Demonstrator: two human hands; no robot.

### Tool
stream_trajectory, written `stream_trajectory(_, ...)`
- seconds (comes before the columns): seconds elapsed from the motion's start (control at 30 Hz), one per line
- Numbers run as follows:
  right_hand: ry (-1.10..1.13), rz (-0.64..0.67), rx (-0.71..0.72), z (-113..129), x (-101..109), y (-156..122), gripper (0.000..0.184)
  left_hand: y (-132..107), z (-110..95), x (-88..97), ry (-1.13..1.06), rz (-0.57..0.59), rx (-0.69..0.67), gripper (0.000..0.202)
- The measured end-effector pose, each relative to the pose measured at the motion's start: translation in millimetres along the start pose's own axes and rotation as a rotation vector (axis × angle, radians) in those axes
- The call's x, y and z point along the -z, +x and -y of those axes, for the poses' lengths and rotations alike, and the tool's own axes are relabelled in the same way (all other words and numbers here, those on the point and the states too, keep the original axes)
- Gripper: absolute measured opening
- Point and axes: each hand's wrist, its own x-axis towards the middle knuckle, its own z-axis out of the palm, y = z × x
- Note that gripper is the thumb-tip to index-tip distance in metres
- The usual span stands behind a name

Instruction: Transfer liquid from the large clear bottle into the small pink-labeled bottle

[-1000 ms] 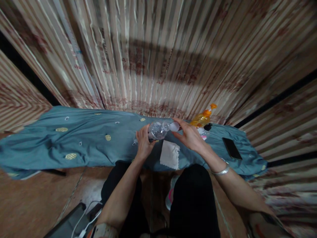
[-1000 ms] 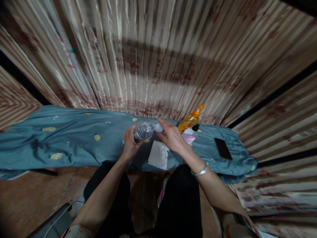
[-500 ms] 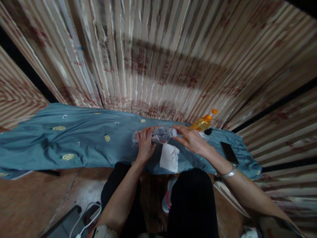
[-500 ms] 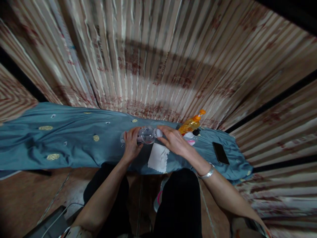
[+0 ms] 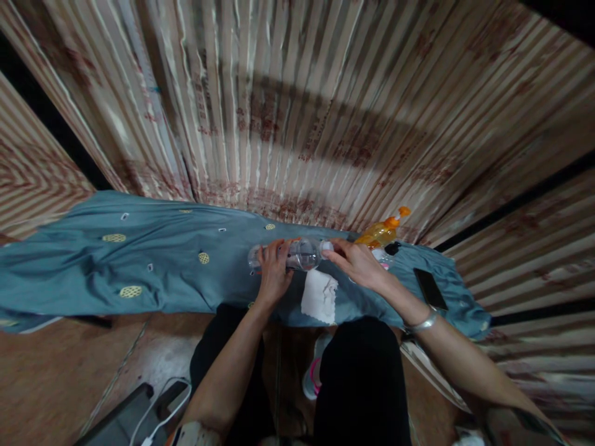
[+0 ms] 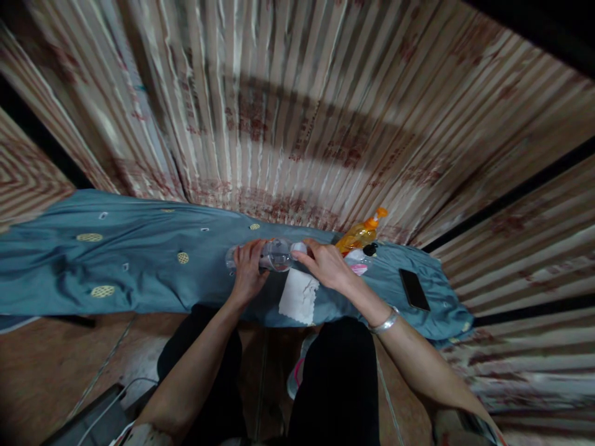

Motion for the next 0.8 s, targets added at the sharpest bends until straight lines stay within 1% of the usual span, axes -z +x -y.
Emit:
stream_trajectory(0.07, 0.009, -0.004, -0.001, 1.9, 1.1, -1.4, 0.056, 0.4, 0.3, 1.3, 0.018, 0.005, 0.006, 0.098)
stream_trajectory(0.1, 0.013, -0.003, 0.0, 2.8, 1.8, -1.8, 0.057, 0.5, 0.4, 1.9, 0.023, 0.007, 0.008, 0.098)
stream_trajectory(0.2, 0.013, 0.014, -0.008, 5.5, 2.6, -1.7, 0.042, 0.3, 0.9, 3.3, 0.02, 0.008, 0.0, 0.098)
stream_trajectory(0.43, 0.019, 0.023, -0.026, 12.4, -0.3, -2.0, 0.044, -1.7, 4.0, 2.8, 0.003, 0.002, 0.0, 0.099)
stream_trajectory(0.53, 0.018, 0.032, -0.041, 13.7, -3.7, -1.0, 0.037, -2.5, 6.0, 2.0, 0.008, 0.003, -0.004, 0.099)
stream_trajectory(0.63, 0.021, 0.028, -0.07, 12.9, -8.5, 0.6, 0.035, -3.1, 8.1, 1.4, 0.012, 0.006, -0.01, 0.099)
stream_trajectory(0.8, 0.05, 0.015, -0.113, 8.7, -16.2, 1.3, 0.04, -4.4, 9.6, 1.5, 0.002, 0.003, -0.013, 0.098)
